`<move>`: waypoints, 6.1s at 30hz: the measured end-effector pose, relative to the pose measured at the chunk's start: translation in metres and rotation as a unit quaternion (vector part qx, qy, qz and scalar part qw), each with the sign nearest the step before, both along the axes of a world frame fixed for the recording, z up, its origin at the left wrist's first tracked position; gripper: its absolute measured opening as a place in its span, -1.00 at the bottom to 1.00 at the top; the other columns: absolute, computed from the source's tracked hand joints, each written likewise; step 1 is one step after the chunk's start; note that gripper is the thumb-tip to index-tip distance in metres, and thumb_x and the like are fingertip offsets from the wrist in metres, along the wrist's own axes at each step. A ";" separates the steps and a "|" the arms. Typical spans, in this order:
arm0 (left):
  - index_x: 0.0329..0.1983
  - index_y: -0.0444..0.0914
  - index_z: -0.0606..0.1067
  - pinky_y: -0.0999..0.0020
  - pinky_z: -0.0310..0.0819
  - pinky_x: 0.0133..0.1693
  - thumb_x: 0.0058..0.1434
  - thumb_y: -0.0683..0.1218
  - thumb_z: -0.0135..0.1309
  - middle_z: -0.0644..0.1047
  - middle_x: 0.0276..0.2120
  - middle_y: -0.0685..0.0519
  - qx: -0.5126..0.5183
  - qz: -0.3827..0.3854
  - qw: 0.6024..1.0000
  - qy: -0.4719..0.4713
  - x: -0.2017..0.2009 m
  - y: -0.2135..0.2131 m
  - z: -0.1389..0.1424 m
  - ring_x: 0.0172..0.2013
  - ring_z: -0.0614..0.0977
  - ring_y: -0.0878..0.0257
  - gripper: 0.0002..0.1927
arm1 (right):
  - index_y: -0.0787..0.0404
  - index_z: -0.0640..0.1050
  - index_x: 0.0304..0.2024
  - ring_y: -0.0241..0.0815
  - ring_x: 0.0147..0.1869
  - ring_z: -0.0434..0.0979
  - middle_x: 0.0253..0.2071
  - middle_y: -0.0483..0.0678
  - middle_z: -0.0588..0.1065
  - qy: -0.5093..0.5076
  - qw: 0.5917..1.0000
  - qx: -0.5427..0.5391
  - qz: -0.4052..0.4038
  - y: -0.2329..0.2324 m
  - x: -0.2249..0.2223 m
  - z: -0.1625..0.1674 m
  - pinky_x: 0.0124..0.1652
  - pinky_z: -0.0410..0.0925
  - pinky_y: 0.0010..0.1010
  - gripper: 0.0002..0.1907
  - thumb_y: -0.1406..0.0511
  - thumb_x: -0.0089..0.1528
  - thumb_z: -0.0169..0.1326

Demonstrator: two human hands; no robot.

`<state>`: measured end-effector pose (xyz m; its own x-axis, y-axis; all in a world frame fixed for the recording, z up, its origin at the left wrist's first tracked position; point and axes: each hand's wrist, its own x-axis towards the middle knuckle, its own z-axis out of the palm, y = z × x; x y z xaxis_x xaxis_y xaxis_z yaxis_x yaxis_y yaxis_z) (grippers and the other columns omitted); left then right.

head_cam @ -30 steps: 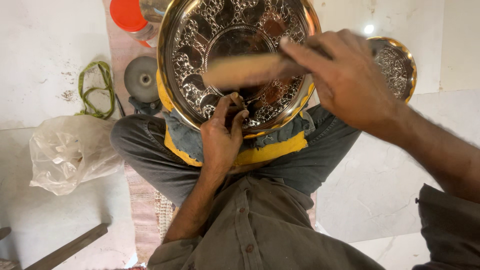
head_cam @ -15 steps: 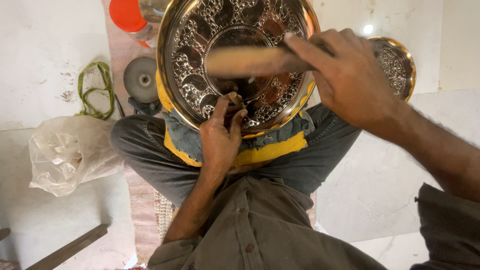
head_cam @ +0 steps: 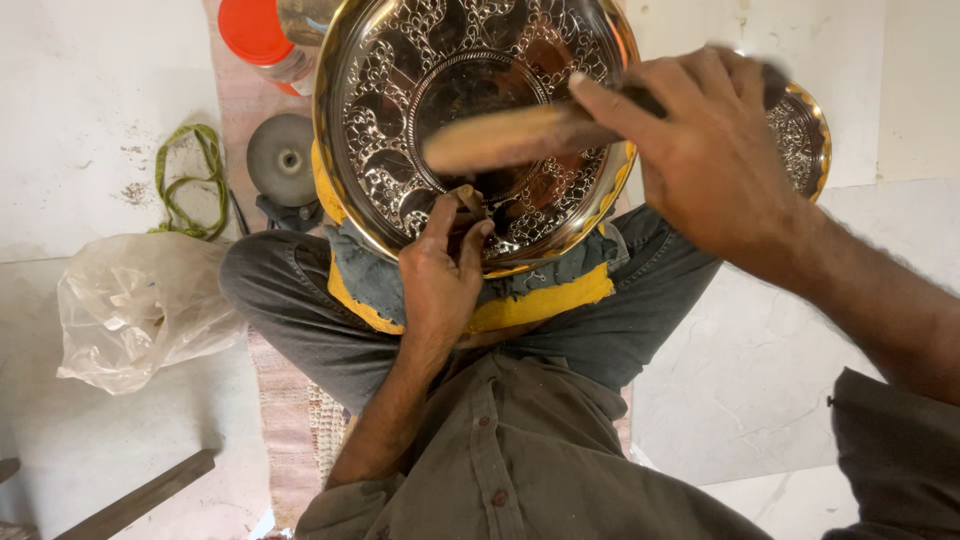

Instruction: The person sits cross-legged and uses a wooden mallet to repeatedly strike a small metal piece placed on a large ornate metal plate. The plate is held steady with the left hand while the right hand delivers repeated hammer blows.

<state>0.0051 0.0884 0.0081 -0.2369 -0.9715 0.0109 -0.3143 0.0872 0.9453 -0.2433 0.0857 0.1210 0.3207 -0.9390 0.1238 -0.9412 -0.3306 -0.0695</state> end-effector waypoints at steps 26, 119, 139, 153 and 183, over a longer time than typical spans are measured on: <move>0.17 -0.26 0.47 0.36 0.68 -0.19 0.34 -0.27 0.16 0.71 -0.22 -0.06 0.018 -0.007 1.000 0.013 0.004 0.000 -0.009 -0.20 0.79 0.24 -0.66 | -0.03 0.49 0.45 0.08 0.22 0.43 0.19 0.08 0.48 0.027 0.999 0.028 0.022 0.006 -0.003 -0.006 0.24 0.27 0.08 -0.39 0.48 0.37 0.07; 0.16 -0.33 0.49 0.38 0.68 -0.10 0.32 -0.30 0.18 0.70 -0.15 -0.06 -0.005 -0.005 0.999 0.039 0.000 -0.007 -0.013 -0.09 0.77 0.27 -0.66 | 0.12 0.40 0.48 0.04 0.15 0.41 0.11 0.17 0.41 -0.140 0.986 0.091 -0.015 0.008 -0.006 -0.013 0.15 0.34 -0.13 -0.39 0.41 0.35 0.08; 0.11 -0.31 0.52 0.42 0.67 -0.21 0.31 -0.29 0.20 0.71 -0.18 -0.07 -0.021 -0.010 1.000 -0.003 0.001 -0.009 -0.014 -0.15 0.77 0.28 -0.69 | -0.01 0.48 0.42 0.01 0.19 0.42 0.15 0.07 0.47 0.035 0.999 0.009 0.004 0.010 -0.002 -0.009 0.21 0.28 -0.03 -0.45 0.40 0.37 0.11; 0.05 -0.34 0.53 0.40 0.66 -0.19 0.31 -0.27 0.23 0.71 -0.20 -0.07 -0.007 -0.009 1.000 0.002 0.001 -0.011 -0.011 -0.20 0.77 0.28 -0.74 | -0.01 0.49 0.44 0.02 0.18 0.41 0.17 0.08 0.47 0.026 0.999 0.021 0.012 0.014 -0.011 -0.017 0.23 0.25 0.04 -0.40 0.47 0.36 0.08; 0.09 -0.32 0.53 0.39 0.58 -0.40 0.27 -0.31 0.19 0.72 -0.24 -0.06 0.004 -0.043 0.999 -0.022 0.005 -0.017 -0.010 -0.31 0.78 0.27 -0.69 | -0.07 0.43 0.40 -0.06 0.20 0.42 0.13 0.03 0.45 -0.029 0.998 0.037 -0.044 0.015 -0.009 -0.019 0.28 0.30 0.01 -0.37 0.45 0.29 0.07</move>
